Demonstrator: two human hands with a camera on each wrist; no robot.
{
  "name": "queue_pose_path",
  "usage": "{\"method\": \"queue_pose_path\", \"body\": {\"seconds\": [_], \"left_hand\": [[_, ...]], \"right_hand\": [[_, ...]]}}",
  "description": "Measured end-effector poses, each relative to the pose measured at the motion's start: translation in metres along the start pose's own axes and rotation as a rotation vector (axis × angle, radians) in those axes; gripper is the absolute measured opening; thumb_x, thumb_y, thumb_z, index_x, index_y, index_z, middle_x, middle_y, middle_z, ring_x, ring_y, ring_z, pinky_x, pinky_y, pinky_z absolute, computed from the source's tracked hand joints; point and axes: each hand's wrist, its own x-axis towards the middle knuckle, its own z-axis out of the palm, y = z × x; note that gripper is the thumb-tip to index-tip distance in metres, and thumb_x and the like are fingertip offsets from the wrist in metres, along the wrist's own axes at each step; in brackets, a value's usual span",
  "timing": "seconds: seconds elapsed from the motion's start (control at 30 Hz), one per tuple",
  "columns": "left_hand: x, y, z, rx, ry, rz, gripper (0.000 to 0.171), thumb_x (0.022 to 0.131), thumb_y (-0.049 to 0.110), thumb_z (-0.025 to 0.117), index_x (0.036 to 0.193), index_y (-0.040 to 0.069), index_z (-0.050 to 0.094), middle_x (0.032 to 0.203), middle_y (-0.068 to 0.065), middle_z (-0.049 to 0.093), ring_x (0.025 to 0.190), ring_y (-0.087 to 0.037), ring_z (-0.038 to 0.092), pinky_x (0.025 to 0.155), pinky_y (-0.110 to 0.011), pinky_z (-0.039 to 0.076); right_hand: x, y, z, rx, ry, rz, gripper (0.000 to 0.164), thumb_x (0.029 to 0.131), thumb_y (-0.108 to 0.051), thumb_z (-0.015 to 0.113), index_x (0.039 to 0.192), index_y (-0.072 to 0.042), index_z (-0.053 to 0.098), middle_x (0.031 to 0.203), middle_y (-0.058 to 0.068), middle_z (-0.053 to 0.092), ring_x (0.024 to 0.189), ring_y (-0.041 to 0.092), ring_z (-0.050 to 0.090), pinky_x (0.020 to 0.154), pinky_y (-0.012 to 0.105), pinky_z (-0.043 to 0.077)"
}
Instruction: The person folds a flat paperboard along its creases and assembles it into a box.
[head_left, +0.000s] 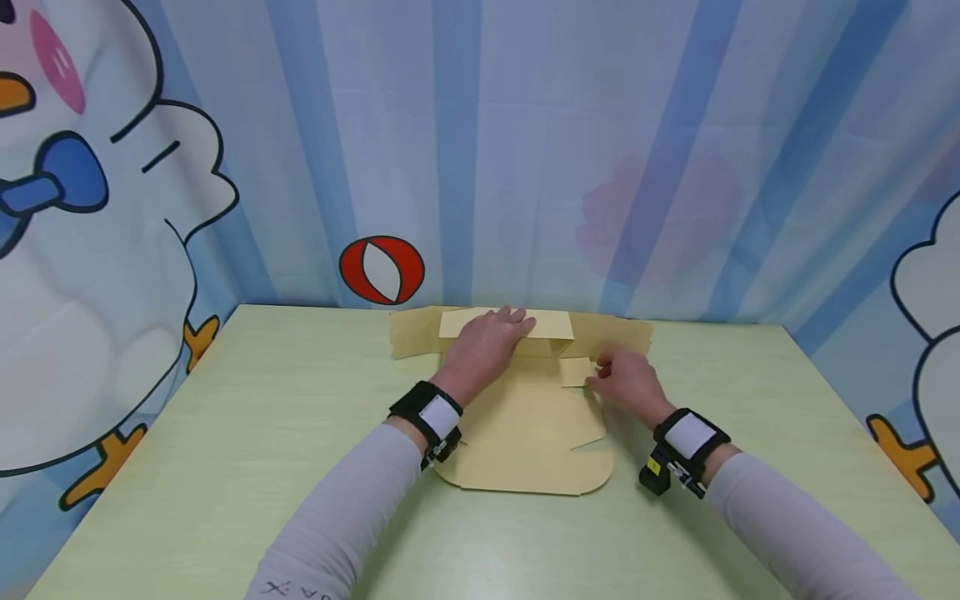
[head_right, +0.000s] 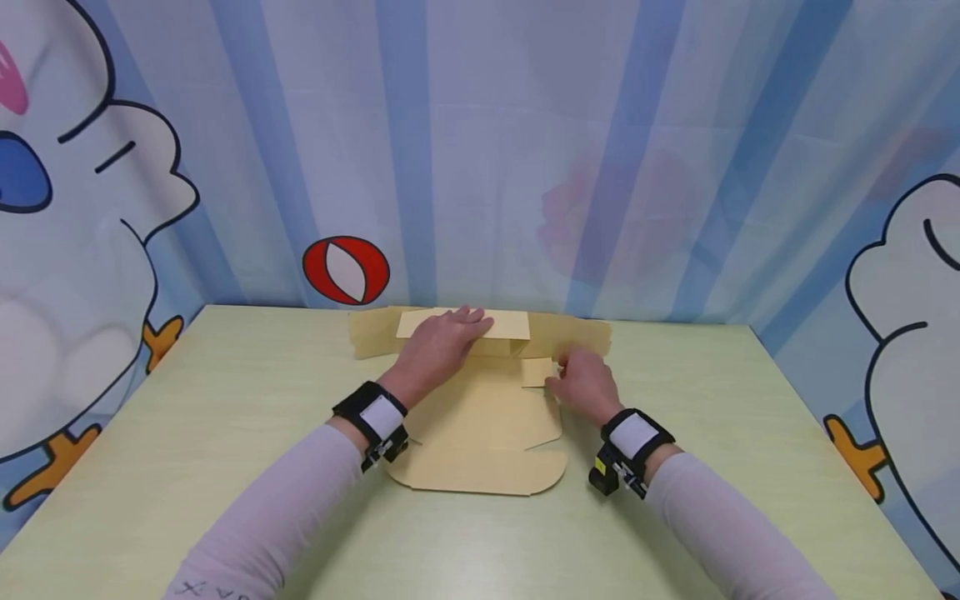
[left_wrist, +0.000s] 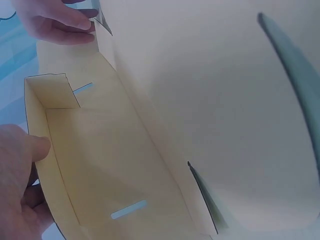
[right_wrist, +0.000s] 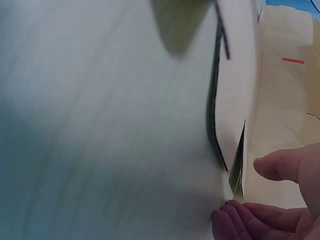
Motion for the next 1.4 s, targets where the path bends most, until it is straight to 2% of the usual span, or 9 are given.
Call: {"method": "queue_pose_path", "body": {"seconds": [0.1,0.27,0.47,0.7,0.83,0.93,1.03,1.17,1.4], "left_hand": [[0.0,0.001,-0.001,0.006,-0.006,0.0,0.038,0.1,0.006,0.054,0.135,0.018,0.062,0.139,-0.004,0.062,0.127,-0.025,0.061,0.1,-0.038,0.054],[0.0,0.001,0.0,0.01,-0.01,-0.004,0.038,0.1,0.007,0.054,0.136,0.019,0.061,0.139,-0.003,0.062,0.128,-0.025,0.06,0.101,-0.038,0.053],[0.0,0.001,0.002,0.007,-0.017,0.001,0.037,0.1,0.008,0.055,0.135,0.018,0.061,0.139,-0.003,0.062,0.127,-0.025,0.06,0.1,-0.038,0.054],[0.001,0.002,0.002,0.008,-0.006,0.002,0.036,0.1,0.008,0.055,0.135,0.018,0.062,0.138,-0.003,0.063,0.127,-0.024,0.061,0.1,-0.038,0.054],[0.0,0.001,0.001,0.006,-0.012,-0.001,0.036,0.1,0.008,0.055,0.135,0.018,0.062,0.139,-0.003,0.062,0.127,-0.025,0.061,0.1,-0.038,0.054],[0.0,0.001,0.001,0.006,-0.012,-0.002,0.036,0.1,0.008,0.055,0.134,0.019,0.062,0.139,-0.003,0.062,0.126,-0.025,0.061,0.099,-0.038,0.055],[-0.001,0.0,0.001,0.006,-0.01,-0.001,0.036,0.1,0.008,0.055,0.134,0.019,0.062,0.138,-0.003,0.062,0.125,-0.025,0.062,0.098,-0.038,0.055],[-0.001,0.0,0.002,0.009,-0.006,0.002,0.037,0.1,0.008,0.056,0.134,0.019,0.062,0.138,-0.003,0.063,0.125,-0.025,0.062,0.098,-0.037,0.055],[0.0,0.0,0.002,0.014,-0.015,-0.003,0.038,0.099,0.008,0.056,0.135,0.02,0.061,0.139,-0.003,0.062,0.126,-0.025,0.062,0.099,-0.037,0.055]], "right_hand": [[0.001,-0.002,0.004,-0.012,0.009,-0.002,0.021,0.086,-0.016,0.072,0.082,0.002,0.062,0.071,0.009,0.059,0.064,0.02,0.053,0.056,0.027,0.039],[0.004,-0.005,0.012,-0.024,0.017,0.0,0.037,0.085,-0.017,0.074,0.064,-0.008,0.045,0.059,-0.001,0.037,0.055,0.016,0.039,0.052,0.025,0.027],[0.004,-0.005,0.016,-0.009,0.026,0.023,0.029,0.085,-0.016,0.073,0.071,-0.006,0.05,0.063,0.003,0.045,0.059,0.018,0.044,0.054,0.026,0.03],[0.004,-0.009,0.014,0.028,0.086,-0.021,0.027,0.086,-0.01,0.07,0.072,-0.007,0.048,0.065,0.002,0.041,0.061,0.018,0.041,0.057,0.027,0.029],[0.005,-0.011,0.015,0.07,0.096,-0.029,0.02,0.086,-0.007,0.069,0.077,-0.006,0.052,0.07,0.004,0.047,0.065,0.018,0.046,0.057,0.026,0.034],[0.005,-0.013,0.018,0.113,0.098,-0.047,0.011,0.087,-0.006,0.069,0.091,0.0,0.061,0.08,0.01,0.058,0.074,0.021,0.056,0.061,0.026,0.044],[0.005,-0.015,0.02,0.173,0.088,-0.071,0.027,0.089,-0.005,0.067,0.114,0.004,0.064,0.099,0.019,0.067,0.088,0.028,0.067,0.073,0.034,0.058],[0.004,-0.018,0.022,0.251,0.059,-0.11,0.039,0.092,-0.005,0.064,0.13,0.002,0.059,0.12,0.026,0.066,0.103,0.038,0.069,0.086,0.044,0.06],[0.005,-0.017,0.026,0.286,0.028,-0.181,0.025,0.095,-0.008,0.062,0.118,0.002,0.064,0.124,0.026,0.064,0.11,0.041,0.067,0.084,0.043,0.06]]}}
